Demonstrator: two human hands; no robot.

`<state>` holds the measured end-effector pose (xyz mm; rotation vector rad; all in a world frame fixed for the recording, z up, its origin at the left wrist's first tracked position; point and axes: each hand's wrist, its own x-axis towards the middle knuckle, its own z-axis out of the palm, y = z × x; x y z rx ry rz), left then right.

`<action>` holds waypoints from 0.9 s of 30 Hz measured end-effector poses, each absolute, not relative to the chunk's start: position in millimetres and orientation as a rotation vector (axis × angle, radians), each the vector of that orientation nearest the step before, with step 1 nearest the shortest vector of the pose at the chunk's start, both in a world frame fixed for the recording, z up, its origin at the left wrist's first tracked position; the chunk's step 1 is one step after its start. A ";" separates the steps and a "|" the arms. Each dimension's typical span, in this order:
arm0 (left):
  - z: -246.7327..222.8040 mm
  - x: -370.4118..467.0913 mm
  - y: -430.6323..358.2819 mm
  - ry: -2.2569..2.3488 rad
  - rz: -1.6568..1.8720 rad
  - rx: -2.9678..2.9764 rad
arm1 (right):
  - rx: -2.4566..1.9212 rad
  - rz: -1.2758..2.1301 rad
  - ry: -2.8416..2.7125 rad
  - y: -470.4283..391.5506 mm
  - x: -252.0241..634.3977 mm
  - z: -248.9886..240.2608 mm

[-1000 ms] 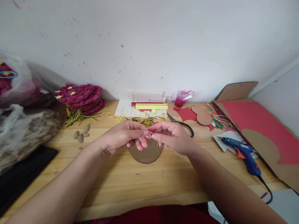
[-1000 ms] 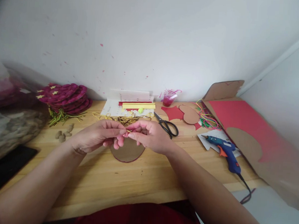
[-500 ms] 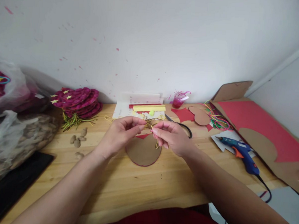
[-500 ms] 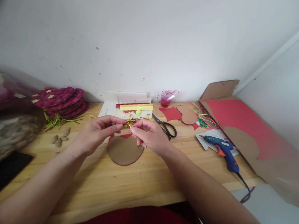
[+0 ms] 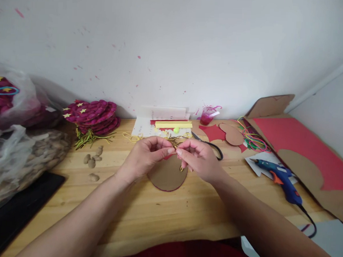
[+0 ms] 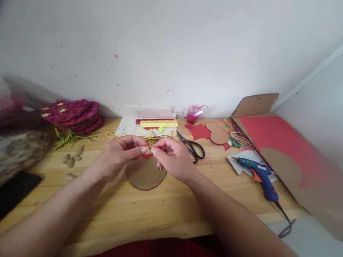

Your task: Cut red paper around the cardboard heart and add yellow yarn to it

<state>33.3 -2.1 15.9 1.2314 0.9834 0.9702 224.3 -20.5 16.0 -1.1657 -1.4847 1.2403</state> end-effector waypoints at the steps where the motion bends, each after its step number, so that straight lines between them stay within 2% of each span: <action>1: 16.2 32.7 -1.8 0.984 0.973 1.245 | -1.166 1.242 -1.490 -21.1 224.1 16.2; 9: 16.9 29.0 2.0 0.942 1.002 1.188 | -1.173 1.251 -1.485 -22.0 225.1 16.4; 20: 16.1 33.2 0.1 0.843 0.872 0.953 | -1.105 1.329 -1.405 -20.3 226.5 18.1; 27: 16.7 30.6 0.7 0.865 0.917 1.049 | -1.183 1.315 -1.511 -21.2 225.3 16.3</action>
